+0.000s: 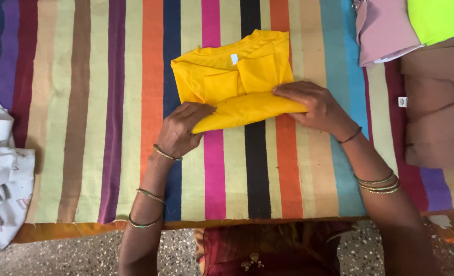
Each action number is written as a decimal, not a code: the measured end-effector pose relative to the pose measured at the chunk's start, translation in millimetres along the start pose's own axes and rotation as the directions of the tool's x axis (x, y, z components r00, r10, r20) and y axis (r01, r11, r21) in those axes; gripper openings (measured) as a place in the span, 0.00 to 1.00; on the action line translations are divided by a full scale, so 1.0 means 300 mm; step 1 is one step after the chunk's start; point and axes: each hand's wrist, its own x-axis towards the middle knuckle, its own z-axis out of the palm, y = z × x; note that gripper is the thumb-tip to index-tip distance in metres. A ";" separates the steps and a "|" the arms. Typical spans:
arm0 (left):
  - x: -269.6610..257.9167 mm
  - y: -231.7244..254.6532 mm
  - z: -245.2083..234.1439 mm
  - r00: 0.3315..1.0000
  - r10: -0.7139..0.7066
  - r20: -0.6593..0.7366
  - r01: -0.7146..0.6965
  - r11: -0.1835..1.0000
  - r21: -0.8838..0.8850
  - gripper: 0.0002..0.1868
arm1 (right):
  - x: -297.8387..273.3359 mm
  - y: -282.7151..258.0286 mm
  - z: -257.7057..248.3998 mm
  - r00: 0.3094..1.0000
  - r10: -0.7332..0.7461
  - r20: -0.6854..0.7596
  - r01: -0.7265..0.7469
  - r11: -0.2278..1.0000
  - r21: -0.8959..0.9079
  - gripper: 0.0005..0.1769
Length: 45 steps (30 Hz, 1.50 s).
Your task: The person folds the sides and sleeves of a yellow t-shirt inward on a bed, then rolls the shirt tightly from the bottom to the top while smoothing the fabric by hand.
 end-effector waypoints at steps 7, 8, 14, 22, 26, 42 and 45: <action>-0.011 -0.017 0.001 0.991 -0.100 -0.087 0.091 0.990 -0.105 0.20 | -0.014 0.049 0.007 0.978 0.207 -0.004 -0.196 0.934 0.298 0.26; -0.013 -0.025 0.007 0.991 -0.100 -0.090 0.091 0.990 -0.104 0.20 | -0.016 0.052 0.007 0.971 0.239 0.009 -0.225 0.901 0.372 0.25; -0.028 -0.098 0.041 0.879 -0.466 0.102 0.454 0.751 -0.480 0.19 | -0.036 0.072 0.020 0.886 0.424 0.186 -0.419 0.562 0.713 0.23; -0.036 -0.118 0.062 0.838 -0.530 0.130 0.504 0.659 -0.558 0.19 | -0.032 0.056 0.023 0.831 0.536 0.152 -0.535 0.692 0.484 0.25; -0.030 -0.109 0.072 0.682 -0.718 0.140 0.720 0.626 -0.300 0.21 | -0.018 0.019 0.017 0.862 0.501 -0.080 -0.442 0.819 0.367 0.27; 0.058 0.104 0.114 0.976 -0.095 -0.198 0.130 0.976 0.175 0.33 | 0.030 -0.099 0.106 0.995 0.083 0.054 -0.068 0.969 -0.237 0.43; 0.128 0.187 0.226 1.000 0.007 0.006 -0.009 0.978 0.209 0.44 | 0.028 -0.094 0.113 0.998 0.056 0.036 -0.047 0.972 -0.232 0.43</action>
